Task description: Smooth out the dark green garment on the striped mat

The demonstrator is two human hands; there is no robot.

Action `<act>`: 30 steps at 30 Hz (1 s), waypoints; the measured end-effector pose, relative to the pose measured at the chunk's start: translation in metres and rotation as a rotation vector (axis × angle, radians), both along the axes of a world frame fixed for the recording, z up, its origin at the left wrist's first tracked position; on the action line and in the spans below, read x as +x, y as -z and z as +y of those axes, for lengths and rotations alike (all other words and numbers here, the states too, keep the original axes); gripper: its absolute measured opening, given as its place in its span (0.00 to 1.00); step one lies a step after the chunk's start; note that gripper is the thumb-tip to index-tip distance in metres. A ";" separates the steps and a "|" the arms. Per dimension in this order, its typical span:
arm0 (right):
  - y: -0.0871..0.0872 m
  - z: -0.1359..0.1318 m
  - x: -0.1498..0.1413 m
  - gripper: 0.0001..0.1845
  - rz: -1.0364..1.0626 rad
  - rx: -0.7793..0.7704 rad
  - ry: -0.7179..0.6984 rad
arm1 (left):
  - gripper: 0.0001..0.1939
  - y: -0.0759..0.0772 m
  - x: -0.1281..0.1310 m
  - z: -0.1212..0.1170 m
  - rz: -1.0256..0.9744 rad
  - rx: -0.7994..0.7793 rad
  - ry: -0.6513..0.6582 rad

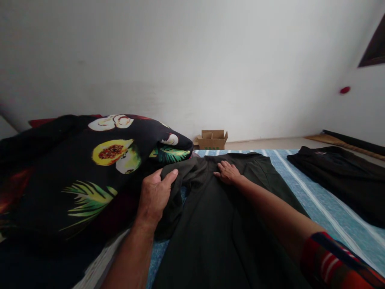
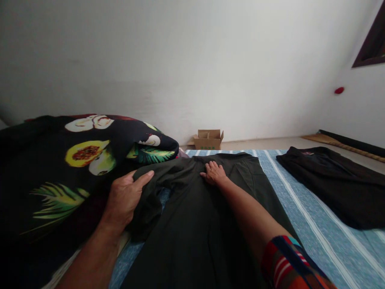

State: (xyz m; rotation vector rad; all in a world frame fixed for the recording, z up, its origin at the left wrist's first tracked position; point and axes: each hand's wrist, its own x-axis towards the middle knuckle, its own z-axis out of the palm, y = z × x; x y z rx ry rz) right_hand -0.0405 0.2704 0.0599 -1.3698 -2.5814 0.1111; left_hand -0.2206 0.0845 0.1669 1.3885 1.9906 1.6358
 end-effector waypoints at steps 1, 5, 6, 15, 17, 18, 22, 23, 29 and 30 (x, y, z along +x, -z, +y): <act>0.001 0.006 -0.003 0.33 -0.007 -0.008 0.005 | 0.20 -0.001 0.000 -0.001 -0.023 0.011 0.003; 0.006 0.022 -0.012 0.37 -0.032 -0.031 0.004 | 0.17 -0.007 -0.001 -0.006 -0.082 0.018 0.001; 0.007 0.024 -0.014 0.38 -0.037 -0.038 0.002 | 0.17 -0.009 -0.001 -0.007 -0.096 0.015 0.008; 0.008 0.036 -0.016 0.43 -0.029 -0.077 -0.058 | 0.13 -0.018 0.014 -0.012 -0.272 -0.042 0.065; 0.008 0.038 -0.016 0.43 -0.016 -0.090 -0.068 | 0.11 -0.019 0.018 -0.014 -0.315 -0.064 0.101; 0.008 0.039 -0.016 0.43 -0.007 -0.096 -0.070 | 0.11 -0.020 0.020 -0.014 -0.338 -0.074 0.117; 0.009 0.036 -0.017 0.38 0.059 -0.118 -0.069 | 0.10 -0.021 0.026 -0.016 -0.419 -0.133 0.192; 0.009 0.034 -0.017 0.35 0.084 -0.126 -0.063 | 0.10 -0.021 0.027 -0.016 -0.439 -0.144 0.213; -0.005 0.016 -0.007 0.20 0.352 -0.232 0.019 | 0.15 -0.022 0.044 -0.017 -0.553 -0.150 0.345; -0.010 0.011 -0.003 0.21 0.414 -0.264 0.020 | 0.16 -0.022 0.048 -0.017 -0.556 -0.154 0.372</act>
